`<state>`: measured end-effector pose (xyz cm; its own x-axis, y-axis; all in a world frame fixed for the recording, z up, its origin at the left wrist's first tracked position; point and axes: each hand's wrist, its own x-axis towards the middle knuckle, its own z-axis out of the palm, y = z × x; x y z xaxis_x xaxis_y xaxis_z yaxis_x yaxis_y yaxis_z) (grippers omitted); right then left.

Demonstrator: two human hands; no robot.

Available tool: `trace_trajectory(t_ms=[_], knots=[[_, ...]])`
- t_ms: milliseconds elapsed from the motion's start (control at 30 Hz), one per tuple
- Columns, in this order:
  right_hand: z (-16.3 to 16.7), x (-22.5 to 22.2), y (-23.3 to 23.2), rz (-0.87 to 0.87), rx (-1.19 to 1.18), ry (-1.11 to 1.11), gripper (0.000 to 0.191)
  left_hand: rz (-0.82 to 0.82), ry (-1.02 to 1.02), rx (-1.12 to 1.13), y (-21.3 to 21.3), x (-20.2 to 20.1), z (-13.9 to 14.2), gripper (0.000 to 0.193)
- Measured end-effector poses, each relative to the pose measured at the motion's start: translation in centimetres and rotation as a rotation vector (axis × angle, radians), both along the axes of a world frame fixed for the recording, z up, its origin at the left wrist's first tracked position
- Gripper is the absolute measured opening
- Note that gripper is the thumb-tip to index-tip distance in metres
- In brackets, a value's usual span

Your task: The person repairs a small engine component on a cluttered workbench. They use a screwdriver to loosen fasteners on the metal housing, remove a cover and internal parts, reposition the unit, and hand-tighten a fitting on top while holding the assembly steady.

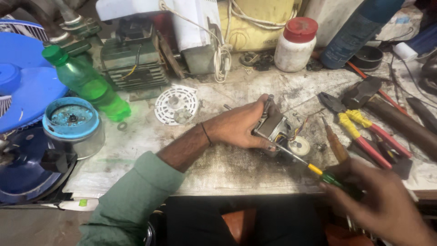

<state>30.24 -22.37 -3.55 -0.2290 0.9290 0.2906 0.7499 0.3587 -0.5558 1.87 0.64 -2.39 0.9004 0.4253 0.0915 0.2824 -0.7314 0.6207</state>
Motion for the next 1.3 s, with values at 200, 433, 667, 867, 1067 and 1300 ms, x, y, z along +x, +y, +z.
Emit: trace_trajectory(t_ms=[200,433,667,867,1067,1300], knots=[[-1.9,-0.1,-1.0,-0.047,0.181,-0.915,0.062,-0.002,-0.028,-0.032,-0.5,0.0,0.2,0.116],[0.1,-0.9,-0.7,-0.050,0.044,-0.881,0.081,-0.009,-0.114,0.138,-0.9,-0.1,-0.1,0.129],[1.2,-1.8,0.5,-0.098,-0.182,-0.258,0.057,-0.002,-0.077,0.042,-1.3,0.0,0.3,0.117],[1.7,-1.7,1.1,-0.252,-0.620,0.297,0.039,-0.051,-0.162,0.056,-0.9,-0.5,-0.1,0.101],[2.0,-1.5,0.5,-0.286,-0.613,0.196,0.041,-0.088,-0.127,0.088,-0.5,-1.2,0.4,0.100],[2.4,-4.5,-3.4,-0.510,-0.016,0.218,0.036,-0.140,-0.266,-0.061,-0.2,-1.7,0.6,0.100]])
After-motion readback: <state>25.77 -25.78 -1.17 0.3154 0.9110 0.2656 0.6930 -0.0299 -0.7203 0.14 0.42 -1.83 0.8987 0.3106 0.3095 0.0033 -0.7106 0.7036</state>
